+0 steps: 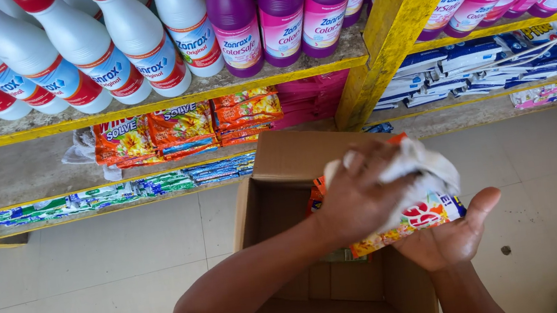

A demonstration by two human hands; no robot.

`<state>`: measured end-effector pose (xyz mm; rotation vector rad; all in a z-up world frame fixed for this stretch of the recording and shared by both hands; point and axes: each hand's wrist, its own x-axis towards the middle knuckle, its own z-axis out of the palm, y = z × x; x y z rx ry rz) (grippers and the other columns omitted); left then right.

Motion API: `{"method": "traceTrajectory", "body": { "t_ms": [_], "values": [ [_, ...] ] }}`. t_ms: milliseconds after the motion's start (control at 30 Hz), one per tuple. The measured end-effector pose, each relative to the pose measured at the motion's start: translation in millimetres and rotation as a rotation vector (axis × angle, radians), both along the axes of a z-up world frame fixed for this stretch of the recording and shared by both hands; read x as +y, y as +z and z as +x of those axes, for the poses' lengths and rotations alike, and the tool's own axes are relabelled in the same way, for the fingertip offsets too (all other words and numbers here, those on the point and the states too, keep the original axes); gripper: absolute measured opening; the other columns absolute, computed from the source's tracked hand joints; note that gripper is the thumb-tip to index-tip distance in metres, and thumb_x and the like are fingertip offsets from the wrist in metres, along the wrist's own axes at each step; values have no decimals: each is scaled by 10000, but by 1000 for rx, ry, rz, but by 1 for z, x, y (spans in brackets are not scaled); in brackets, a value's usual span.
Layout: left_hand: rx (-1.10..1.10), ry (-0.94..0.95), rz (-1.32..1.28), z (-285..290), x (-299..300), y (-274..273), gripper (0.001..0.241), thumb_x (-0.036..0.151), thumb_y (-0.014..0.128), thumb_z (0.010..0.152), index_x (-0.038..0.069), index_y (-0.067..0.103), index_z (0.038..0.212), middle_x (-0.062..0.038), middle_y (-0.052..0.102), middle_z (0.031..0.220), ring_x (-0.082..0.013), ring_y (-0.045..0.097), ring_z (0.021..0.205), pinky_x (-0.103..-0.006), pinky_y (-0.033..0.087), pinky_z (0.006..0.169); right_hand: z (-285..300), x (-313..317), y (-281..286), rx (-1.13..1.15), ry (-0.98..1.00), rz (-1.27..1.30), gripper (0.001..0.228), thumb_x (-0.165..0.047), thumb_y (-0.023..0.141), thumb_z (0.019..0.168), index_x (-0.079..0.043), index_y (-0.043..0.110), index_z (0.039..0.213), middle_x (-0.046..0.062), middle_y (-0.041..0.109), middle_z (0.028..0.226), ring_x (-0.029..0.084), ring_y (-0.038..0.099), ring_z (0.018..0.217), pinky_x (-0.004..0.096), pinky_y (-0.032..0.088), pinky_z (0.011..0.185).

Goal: Cleaning individual detergent packets with a cloth and placing them into a cardboard box.

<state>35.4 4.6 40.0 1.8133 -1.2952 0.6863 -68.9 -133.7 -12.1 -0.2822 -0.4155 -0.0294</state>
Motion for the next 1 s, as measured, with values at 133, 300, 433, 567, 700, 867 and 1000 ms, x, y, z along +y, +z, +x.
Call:
{"method": "traceTrajectory", "body": {
  "t_ms": [133, 300, 433, 567, 700, 867, 1000],
  "values": [
    [61, 174, 54, -4, -3, -19, 283, 183, 780, 820, 116, 736, 1091, -171, 564, 1269, -342, 523, 1047, -458, 465, 789, 4, 3, 10, 55, 36, -50, 1104, -835, 308, 896, -81, 157, 1688, 228, 340, 1663, 440, 322, 1524, 685, 244, 1211],
    [-103, -97, 111, -42, -1, -28, 264, 246, 694, 969, 166, 729, 1219, -116, 633, 1259, -280, 574, 1113, -522, 480, 959, 6, -3, -5, -60, -194, -199, 816, -681, 317, 1078, -7, 528, 1486, 197, 576, 1432, 332, 523, 1298, 528, 361, 1118],
    [-73, -35, 10, -8, -9, -31, 319, 274, 778, 906, 206, 748, 1216, -94, 597, 1272, -276, 563, 1184, -490, 473, 1000, 1, 2, 5, -9, -100, -126, 924, -757, 302, 996, -47, 370, 1584, 205, 453, 1553, 387, 394, 1425, 622, 263, 1174],
    [-52, 118, 8, 2, -5, -17, 321, 231, 762, 913, 164, 746, 1227, -144, 572, 1207, -314, 533, 1090, -493, 440, 937, -4, 0, 6, 37, 5, -30, 1059, -832, 291, 930, -89, 221, 1682, 194, 338, 1674, 419, 284, 1547, 690, 182, 1231],
    [-71, -83, 1, -37, -3, -15, 427, 559, 628, 932, 182, 734, 1102, -137, 605, 1253, -319, 544, 1171, -563, 426, 1014, -7, -10, -15, 33, -75, -70, 926, -805, 275, 986, -31, 415, 1473, 182, 470, 1450, 352, 419, 1328, 595, 281, 1130],
    [-92, -8, 53, -11, -2, -13, 270, 294, 798, 892, 210, 737, 1141, -101, 604, 1263, -292, 560, 1203, -523, 451, 950, -2, -6, -8, -35, -78, -78, 875, -788, 278, 1002, -34, 381, 1433, 188, 438, 1416, 338, 383, 1300, 554, 283, 1136],
    [55, 173, 129, 20, -1, -22, 280, 271, 733, 912, 120, 700, 1146, -168, 559, 1209, -344, 495, 1037, -506, 399, 836, -3, 2, 5, 52, 10, 51, 1216, -859, 322, 809, -44, 63, 1673, 246, 195, 1704, 477, 147, 1570, 689, 108, 1260]
  ]
}}
